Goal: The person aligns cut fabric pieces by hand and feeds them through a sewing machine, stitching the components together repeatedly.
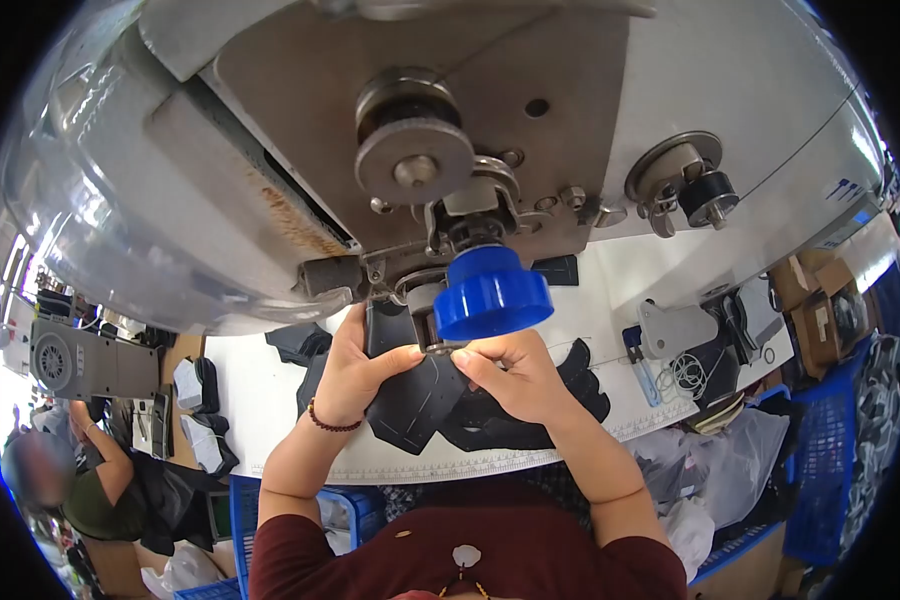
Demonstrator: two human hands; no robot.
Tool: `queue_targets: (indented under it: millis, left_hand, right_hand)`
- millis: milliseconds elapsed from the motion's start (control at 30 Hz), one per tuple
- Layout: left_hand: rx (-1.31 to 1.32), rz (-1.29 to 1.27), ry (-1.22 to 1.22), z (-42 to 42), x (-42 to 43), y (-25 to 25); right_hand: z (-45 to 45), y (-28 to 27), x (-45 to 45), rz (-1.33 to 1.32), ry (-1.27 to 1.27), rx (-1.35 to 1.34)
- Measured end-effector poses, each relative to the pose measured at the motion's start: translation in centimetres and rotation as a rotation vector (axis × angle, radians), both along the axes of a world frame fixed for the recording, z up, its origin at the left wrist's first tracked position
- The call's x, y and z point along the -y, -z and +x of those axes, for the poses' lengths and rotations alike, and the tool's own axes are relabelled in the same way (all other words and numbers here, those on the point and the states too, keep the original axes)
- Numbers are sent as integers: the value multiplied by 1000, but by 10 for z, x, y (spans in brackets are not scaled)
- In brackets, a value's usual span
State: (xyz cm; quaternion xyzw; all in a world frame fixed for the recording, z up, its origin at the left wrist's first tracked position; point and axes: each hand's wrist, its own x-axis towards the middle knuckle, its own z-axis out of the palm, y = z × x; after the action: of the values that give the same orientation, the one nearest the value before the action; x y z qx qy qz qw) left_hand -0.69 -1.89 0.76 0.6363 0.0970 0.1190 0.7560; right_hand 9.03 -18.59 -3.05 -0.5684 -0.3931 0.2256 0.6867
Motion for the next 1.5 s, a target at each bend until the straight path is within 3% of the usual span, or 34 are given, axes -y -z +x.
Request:
queue_targets:
  millis: [233, 333, 533, 633, 667, 733, 833, 967, 1133, 1233, 1267, 1300, 1333, 1400, 1500]
  left_hand:
    - [-58, 75, 12, 11, -14, -9]
    - [-46, 194, 13, 16, -27, 3]
    - [-208, 35, 95, 20, -33, -7]
    - [-260, 31, 175, 24, -35, -31]
    - [-384, 153, 130, 26, -42, -26]
    - [-265, 247, 200, 30, -52, -19]
    - [-120, 502, 223, 40, -67, -7]
    - [27, 866, 136, 56, -85, 1]
    - [-104, 1061, -45, 31, -72, -14]
    - [-37, 1174, -213, -7, -33, -16]
    - [38, 1218, -234, -14, -21, -10]
    - [130, 1285, -254, -16, -12, 0]
    - [298, 1414, -309, -11, 4, 0]
    - [525, 1525, -368, 2, 10, 15]
    - [711, 1601, -374, 13, 6, 11]
  right_hand:
    - [1, -3, -11, 84, 74, -180]
    - [3, 4, -14, 137, 46, -141]
    - [4, 9, -18, 70, 101, 73]
    - [-1, 13, -24, 7, 181, -40]
    - [-3, 12, -25, -21, 191, -67]
    - [-6, 7, -25, -75, 212, -120]
    - [-14, -1, -31, 63, 233, -147]
    - [-16, 9, -37, 39, 317, 69]
    - [-7, 9, -36, 71, 461, 584]
    - [-7, -12, -13, -37, 262, 142]
    - [-3, -4, -9, -75, 447, 312]
    - [16, 8, -7, 33, 579, 699]
    - [22, 2, -8, -83, 641, 846]
    - [35, -3, -14, -93, 670, 949]
    - [66, -1, -32, 57, 509, 923]
